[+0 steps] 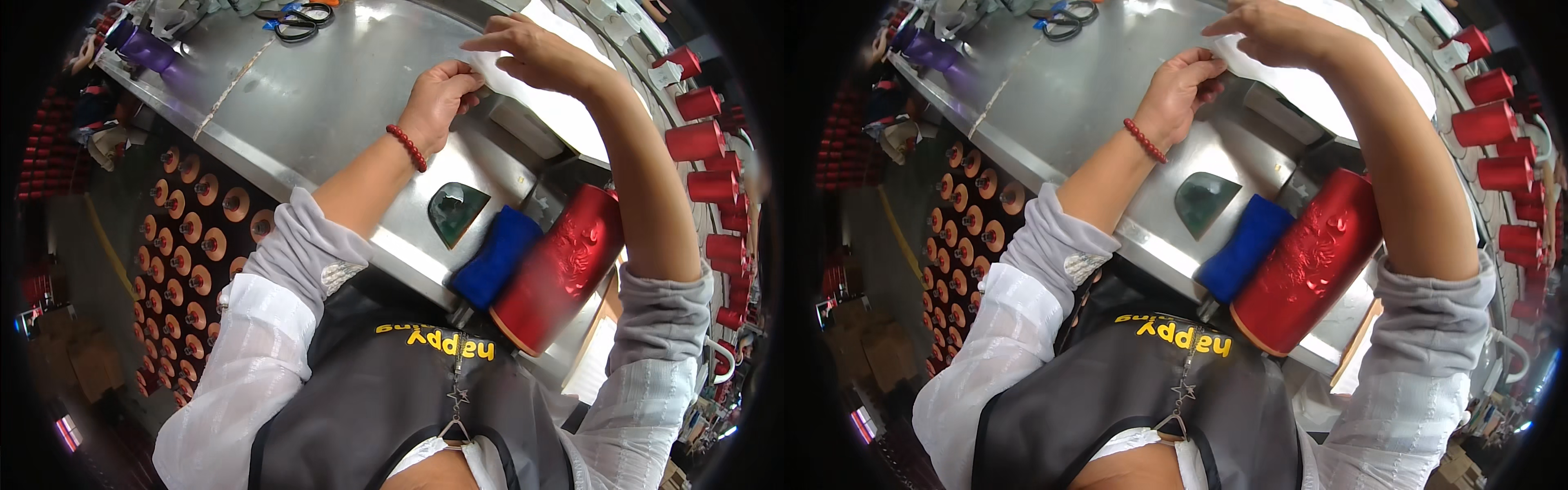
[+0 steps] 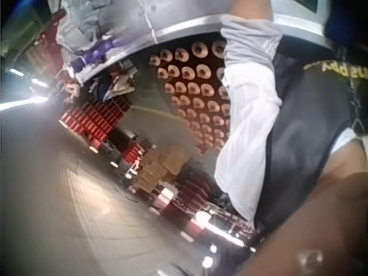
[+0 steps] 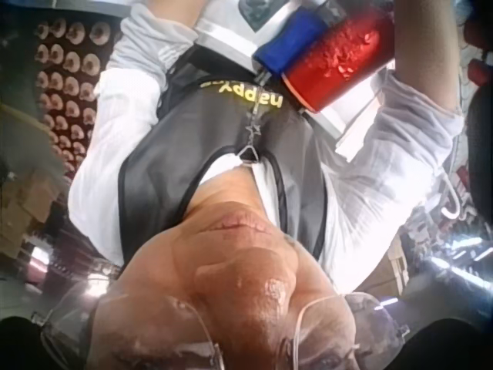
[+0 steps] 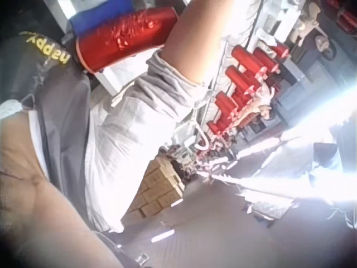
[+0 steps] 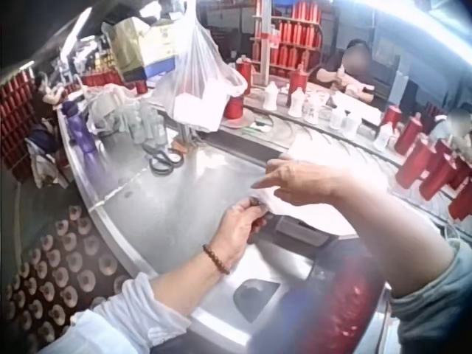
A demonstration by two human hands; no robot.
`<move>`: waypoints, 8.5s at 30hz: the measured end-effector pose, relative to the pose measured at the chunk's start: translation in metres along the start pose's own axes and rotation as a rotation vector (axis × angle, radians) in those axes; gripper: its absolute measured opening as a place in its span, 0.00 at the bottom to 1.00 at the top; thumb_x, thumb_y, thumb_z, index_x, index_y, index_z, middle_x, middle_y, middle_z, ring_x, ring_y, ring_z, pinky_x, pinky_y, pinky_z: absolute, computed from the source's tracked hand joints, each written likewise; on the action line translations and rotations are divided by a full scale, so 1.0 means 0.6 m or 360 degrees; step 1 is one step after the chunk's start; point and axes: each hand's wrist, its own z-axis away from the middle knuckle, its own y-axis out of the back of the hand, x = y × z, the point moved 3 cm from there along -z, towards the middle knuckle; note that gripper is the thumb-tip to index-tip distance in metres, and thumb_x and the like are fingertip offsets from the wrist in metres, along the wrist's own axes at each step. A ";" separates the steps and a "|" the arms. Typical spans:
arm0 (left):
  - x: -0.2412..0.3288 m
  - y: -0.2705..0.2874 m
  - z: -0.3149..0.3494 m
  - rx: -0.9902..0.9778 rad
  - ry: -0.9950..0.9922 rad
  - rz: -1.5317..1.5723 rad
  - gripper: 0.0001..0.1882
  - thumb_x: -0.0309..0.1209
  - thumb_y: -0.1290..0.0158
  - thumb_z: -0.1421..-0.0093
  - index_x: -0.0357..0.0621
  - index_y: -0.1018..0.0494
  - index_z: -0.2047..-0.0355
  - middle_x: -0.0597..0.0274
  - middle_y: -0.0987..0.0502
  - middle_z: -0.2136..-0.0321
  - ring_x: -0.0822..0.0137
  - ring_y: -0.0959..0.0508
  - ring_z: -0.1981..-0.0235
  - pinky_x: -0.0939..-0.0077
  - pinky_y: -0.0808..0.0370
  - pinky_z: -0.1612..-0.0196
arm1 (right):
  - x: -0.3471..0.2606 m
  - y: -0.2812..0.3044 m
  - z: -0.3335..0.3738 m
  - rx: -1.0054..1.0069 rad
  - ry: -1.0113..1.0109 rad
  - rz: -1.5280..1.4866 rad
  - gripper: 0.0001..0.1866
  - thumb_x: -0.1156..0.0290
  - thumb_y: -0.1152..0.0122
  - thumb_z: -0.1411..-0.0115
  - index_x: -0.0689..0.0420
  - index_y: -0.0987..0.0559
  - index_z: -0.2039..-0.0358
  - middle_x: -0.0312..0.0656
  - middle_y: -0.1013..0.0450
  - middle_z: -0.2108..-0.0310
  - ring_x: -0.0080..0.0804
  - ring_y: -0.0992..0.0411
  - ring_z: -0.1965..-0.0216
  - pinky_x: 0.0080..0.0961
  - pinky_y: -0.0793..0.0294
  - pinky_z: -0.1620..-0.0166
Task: The person assembles red cylindrical containers by hand, placing a gold-colored cap on the top, wiping the surface with a cloth, and applying a label. The person handles each cylinder one at a time and places the finished units into a tray.
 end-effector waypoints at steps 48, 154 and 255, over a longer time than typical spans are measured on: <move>0.051 -0.172 -0.104 -0.0394 -0.1297 -0.1745 0.19 0.40 0.41 0.41 0.48 0.23 0.50 0.53 0.22 0.57 0.57 0.26 0.53 0.64 0.29 0.47 | 0.098 0.036 0.285 0.0736 -0.0735 -0.0265 0.03 0.78 0.36 0.40 0.61 0.22 0.66 0.39 0.29 0.61 0.33 0.28 0.56 0.28 0.29 0.52; 0.099 -0.190 -0.068 -0.0651 -0.1829 -0.2809 0.28 0.33 0.43 0.45 0.60 0.30 0.42 0.54 0.24 0.54 0.50 0.30 0.46 0.52 0.34 0.45 | 0.168 0.050 0.320 0.1079 -0.1965 -0.1984 0.11 0.63 0.34 0.44 0.52 0.21 0.63 0.35 0.26 0.67 0.22 0.30 0.67 0.23 0.27 0.72; 0.081 -0.202 -0.095 -0.0579 -0.0979 -0.1844 0.19 0.42 0.47 0.35 0.38 0.20 0.57 0.54 0.19 0.65 0.61 0.21 0.63 0.69 0.26 0.56 | 0.087 0.267 0.346 0.0860 -0.1422 -0.1004 0.05 0.72 0.40 0.35 0.59 0.18 0.62 0.26 0.25 0.66 0.15 0.30 0.64 0.17 0.31 0.56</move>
